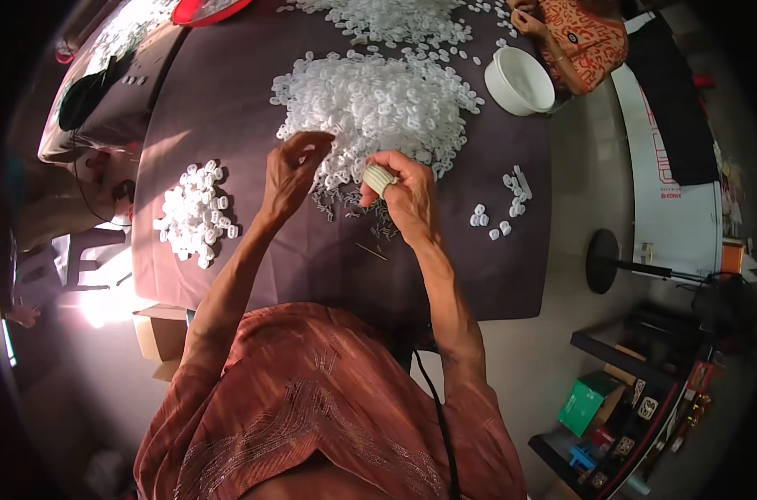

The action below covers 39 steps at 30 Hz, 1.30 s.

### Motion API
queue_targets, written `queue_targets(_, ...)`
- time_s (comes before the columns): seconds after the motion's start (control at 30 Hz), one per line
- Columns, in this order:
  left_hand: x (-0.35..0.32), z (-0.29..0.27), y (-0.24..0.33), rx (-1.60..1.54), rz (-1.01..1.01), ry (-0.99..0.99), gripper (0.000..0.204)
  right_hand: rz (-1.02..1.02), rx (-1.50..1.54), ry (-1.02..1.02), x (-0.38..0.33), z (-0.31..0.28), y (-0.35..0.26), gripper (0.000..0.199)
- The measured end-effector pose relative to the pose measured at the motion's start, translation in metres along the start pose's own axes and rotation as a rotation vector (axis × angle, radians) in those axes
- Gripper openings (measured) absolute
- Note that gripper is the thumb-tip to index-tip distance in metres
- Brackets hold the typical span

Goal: The person assembles plastic cord locks by inserting springs into plastic pieces and pressing the components together by hand.

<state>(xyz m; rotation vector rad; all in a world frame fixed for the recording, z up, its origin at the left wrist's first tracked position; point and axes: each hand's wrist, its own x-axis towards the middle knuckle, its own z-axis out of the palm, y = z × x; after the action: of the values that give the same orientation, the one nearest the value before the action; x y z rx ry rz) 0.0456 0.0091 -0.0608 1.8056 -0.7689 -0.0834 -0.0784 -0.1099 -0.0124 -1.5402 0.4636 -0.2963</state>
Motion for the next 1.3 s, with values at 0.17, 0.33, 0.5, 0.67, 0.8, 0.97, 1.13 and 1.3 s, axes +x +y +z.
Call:
queue_targets(0.17,-0.019,-0.003,0.038,-0.829,-0.449,-0.337,0.013,-0.018,-0.008,0.071,-0.006,0.002,-0.005,0.013)
queue_targets(0.33,-0.023,0.002,0.049,-0.915,-0.46,-0.304,0.01,-0.045,-0.183,0.122,-0.014,0.006,-0.013,0.014)
queue_targets(0.5,-0.021,0.001,0.05,-0.931,-0.489,-0.305,0.008,-0.15,-0.33,0.099,-0.016,-0.001,-0.015,0.015)
queue_targets(0.67,-0.01,-0.011,0.057,-0.715,-0.442,-0.409,0.008,-0.274,-0.404,0.034,-0.007,-0.003,-0.027,0.01)
queue_targets(0.8,-0.002,-0.014,0.057,-0.82,-0.406,-0.358,0.009,-0.276,-0.363,0.061,0.004,0.002,-0.027,0.009)
queue_targets(0.97,-0.011,-0.011,0.055,-0.934,-0.483,-0.206,0.013,-0.255,-0.188,0.159,0.003,0.019,-0.026,0.008)
queue_targets(1.13,-0.011,-0.018,0.048,-1.022,-0.462,-0.043,0.013,-0.227,-0.342,0.021,0.0,0.007,0.002,0.014)
queue_targets(1.3,-0.013,-0.031,0.045,-0.921,-0.416,-0.022,0.012,-0.181,-0.605,-0.038,-0.022,-0.016,0.064,0.012)
